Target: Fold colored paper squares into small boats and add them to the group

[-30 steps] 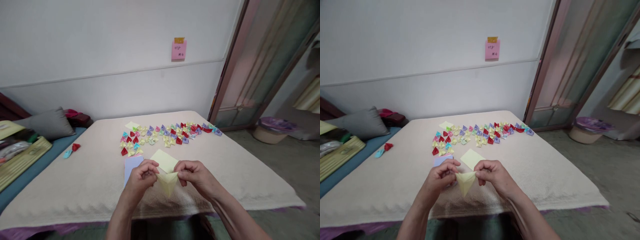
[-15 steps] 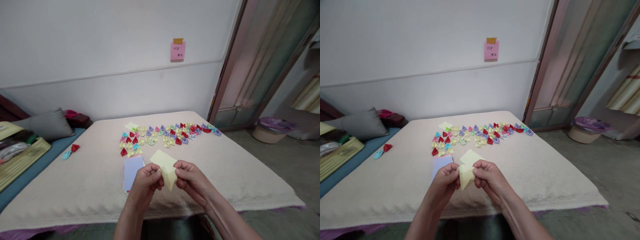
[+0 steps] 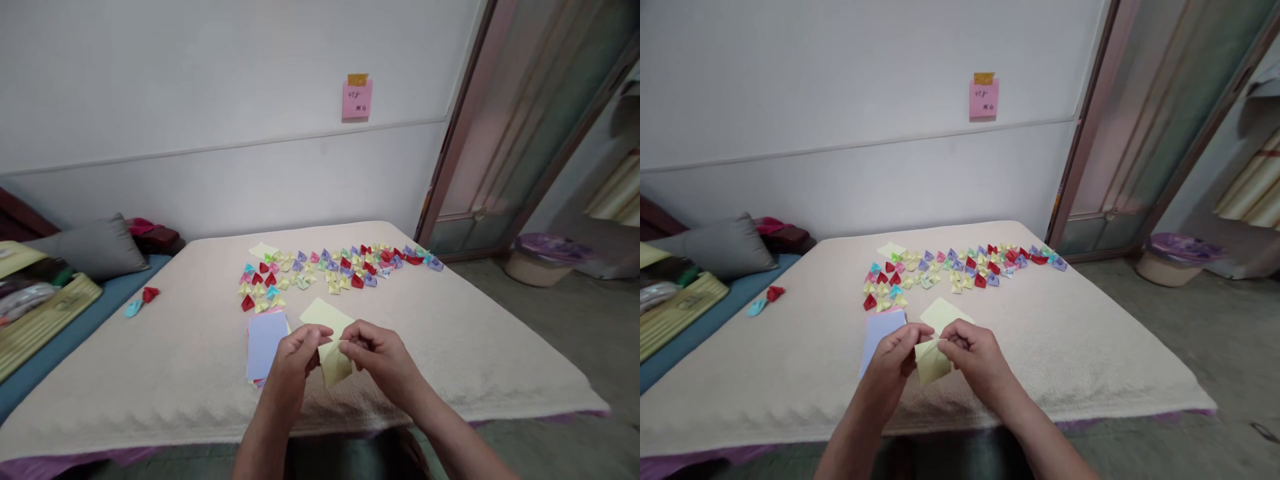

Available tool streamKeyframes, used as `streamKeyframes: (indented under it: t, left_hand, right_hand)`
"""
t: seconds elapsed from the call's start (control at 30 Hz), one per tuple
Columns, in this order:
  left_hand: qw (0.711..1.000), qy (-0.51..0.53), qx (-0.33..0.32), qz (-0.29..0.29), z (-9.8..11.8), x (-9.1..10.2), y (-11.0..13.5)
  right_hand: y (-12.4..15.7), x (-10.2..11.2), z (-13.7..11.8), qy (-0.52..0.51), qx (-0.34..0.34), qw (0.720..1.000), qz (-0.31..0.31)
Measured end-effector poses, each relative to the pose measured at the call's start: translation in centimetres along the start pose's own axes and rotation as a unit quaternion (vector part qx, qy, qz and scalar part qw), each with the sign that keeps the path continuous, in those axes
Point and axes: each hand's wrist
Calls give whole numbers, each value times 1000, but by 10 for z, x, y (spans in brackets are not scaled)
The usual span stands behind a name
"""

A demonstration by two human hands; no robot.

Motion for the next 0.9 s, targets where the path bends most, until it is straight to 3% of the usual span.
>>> streamKeyframes:
  t: [0.13,0.23,0.4,0.63,0.9]
  left_hand:
    - [994,-89,-48,-45,5,4,1]
    - [983,-150,-102,-25,3,2,2]
    - [982,-148,-112,25,-1,-5,1]
    - [993,-53,-59,93,-9,0,-6]
    - [999,-31,19,30,-2,2,-3]
  right_hand:
    - [2,2,-2,143,145,979,17]
    - [2,2,-2,161,174,971,15]
    - [-1,1,-4,80,119,990,10]
    - [-4,-3,8,-37,-8,999,-25]
    - [-5,-6,8,-80,-108,991,10]
Point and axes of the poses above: each hand's wrist, its own y-axis away from the middle knuckle, its own x-axis out of the back of the hand, z = x × y, and after that the axes turned 15 degrees about z, right-handed
